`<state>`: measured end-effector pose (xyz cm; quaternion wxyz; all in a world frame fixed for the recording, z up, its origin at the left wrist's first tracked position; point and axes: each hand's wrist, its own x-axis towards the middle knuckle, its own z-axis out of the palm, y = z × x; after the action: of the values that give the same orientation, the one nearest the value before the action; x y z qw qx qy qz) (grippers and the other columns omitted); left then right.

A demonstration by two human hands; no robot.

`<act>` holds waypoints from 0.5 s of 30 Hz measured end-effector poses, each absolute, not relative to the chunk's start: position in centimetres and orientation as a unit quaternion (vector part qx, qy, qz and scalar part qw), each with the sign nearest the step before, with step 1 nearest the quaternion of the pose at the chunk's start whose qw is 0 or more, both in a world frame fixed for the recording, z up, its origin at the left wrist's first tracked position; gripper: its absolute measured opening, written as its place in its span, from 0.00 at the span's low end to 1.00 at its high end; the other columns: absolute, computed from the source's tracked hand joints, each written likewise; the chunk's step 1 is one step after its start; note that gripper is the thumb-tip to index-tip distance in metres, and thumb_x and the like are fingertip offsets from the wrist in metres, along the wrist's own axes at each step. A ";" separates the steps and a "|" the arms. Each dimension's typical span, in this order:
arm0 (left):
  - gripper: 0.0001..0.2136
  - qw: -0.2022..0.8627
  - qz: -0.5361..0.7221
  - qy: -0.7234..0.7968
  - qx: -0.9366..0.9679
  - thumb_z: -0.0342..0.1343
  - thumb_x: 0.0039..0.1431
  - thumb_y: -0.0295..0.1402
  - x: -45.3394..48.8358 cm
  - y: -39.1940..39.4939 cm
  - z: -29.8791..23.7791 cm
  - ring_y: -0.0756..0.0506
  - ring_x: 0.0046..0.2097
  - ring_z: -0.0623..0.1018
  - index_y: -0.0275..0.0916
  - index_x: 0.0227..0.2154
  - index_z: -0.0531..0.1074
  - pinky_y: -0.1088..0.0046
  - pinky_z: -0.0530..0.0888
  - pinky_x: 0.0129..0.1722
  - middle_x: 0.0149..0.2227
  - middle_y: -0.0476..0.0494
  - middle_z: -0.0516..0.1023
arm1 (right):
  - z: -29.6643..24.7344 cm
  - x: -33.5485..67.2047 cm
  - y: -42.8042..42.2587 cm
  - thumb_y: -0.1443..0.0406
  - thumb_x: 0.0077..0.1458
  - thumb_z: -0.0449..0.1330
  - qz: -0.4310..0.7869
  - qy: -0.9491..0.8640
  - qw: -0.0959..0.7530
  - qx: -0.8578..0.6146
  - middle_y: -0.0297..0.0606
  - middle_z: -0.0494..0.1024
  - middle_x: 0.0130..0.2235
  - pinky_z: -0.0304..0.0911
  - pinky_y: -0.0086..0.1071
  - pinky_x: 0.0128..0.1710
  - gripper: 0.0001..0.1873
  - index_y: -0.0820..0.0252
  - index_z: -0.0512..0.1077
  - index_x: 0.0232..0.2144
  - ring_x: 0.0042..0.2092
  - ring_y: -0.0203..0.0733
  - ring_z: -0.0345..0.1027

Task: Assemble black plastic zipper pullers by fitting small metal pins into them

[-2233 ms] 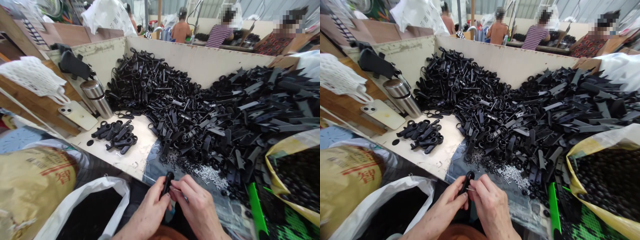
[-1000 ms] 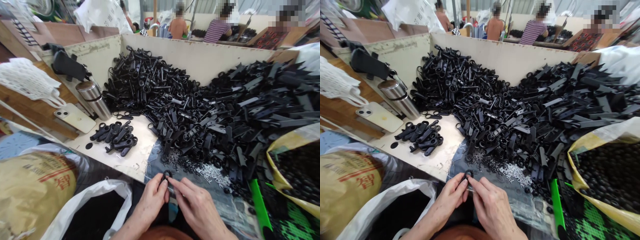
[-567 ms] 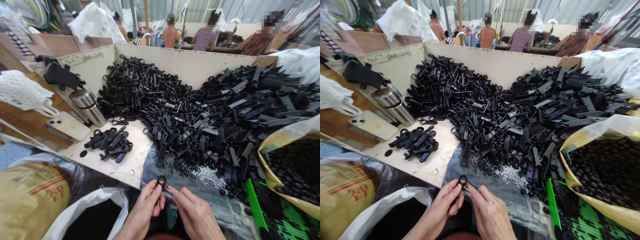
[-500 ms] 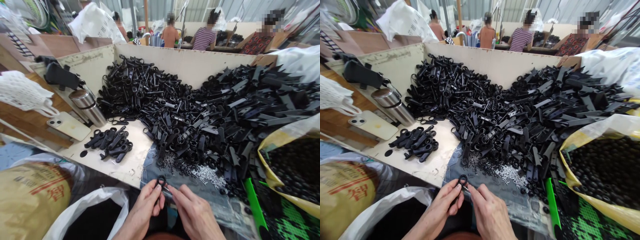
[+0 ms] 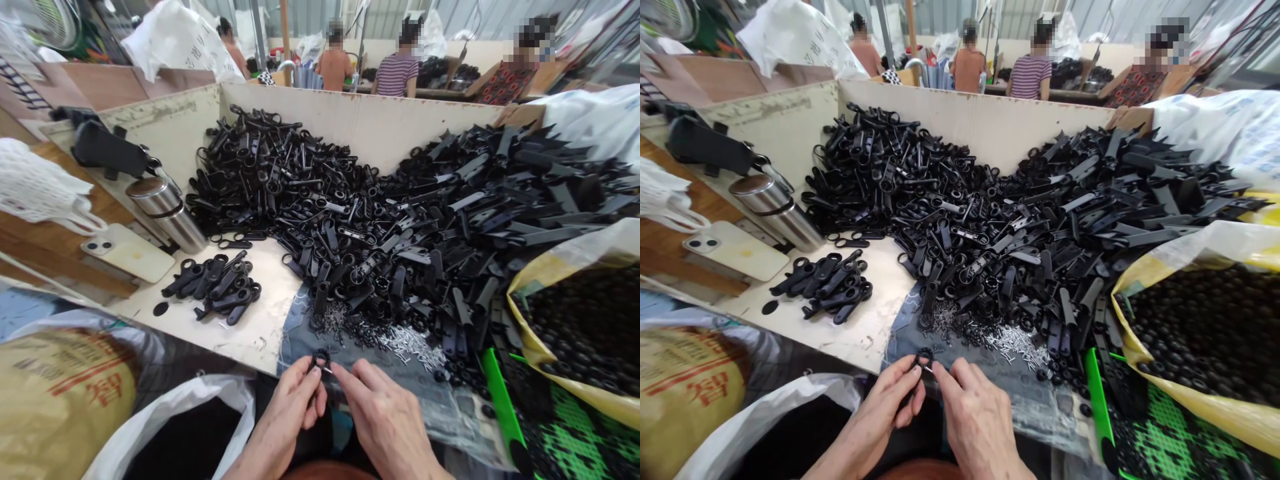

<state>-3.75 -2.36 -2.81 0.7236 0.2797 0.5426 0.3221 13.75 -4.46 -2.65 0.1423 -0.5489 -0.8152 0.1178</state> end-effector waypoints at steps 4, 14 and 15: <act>0.23 0.742 0.311 0.542 0.242 0.64 0.53 0.53 -4.0 -2.3 -2.5 0.56 0.20 0.58 0.37 0.38 0.71 0.77 0.50 0.23 0.20 0.55 0.71 | -2.6 13.7 -4.3 0.70 0.67 0.55 0.095 -0.814 0.146 -0.554 0.38 0.75 0.39 0.67 0.33 0.35 0.18 0.52 0.71 0.57 0.37 0.45 0.72; 0.19 0.758 0.314 0.529 0.217 0.60 0.56 0.43 -4.3 -2.1 -2.1 0.54 0.21 0.62 0.35 0.45 0.70 0.77 0.56 0.24 0.22 0.53 0.73 | -2.5 13.7 -3.9 0.75 0.61 0.60 0.054 -0.821 0.175 -0.541 0.35 0.77 0.34 0.65 0.33 0.31 0.21 0.55 0.74 0.54 0.34 0.45 0.69; 0.20 0.753 0.311 0.529 0.238 0.61 0.56 0.45 -4.2 -2.1 -2.2 0.55 0.21 0.61 0.35 0.44 0.70 0.78 0.55 0.24 0.22 0.54 0.72 | -2.4 13.7 -3.9 0.75 0.60 0.61 0.052 -0.822 0.176 -0.540 0.35 0.77 0.34 0.65 0.33 0.30 0.21 0.55 0.74 0.54 0.34 0.45 0.70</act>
<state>-4.21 -2.12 -2.20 0.7525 0.2381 0.5294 0.3109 13.66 -3.85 -2.42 0.1758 -0.5398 -0.8216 0.0520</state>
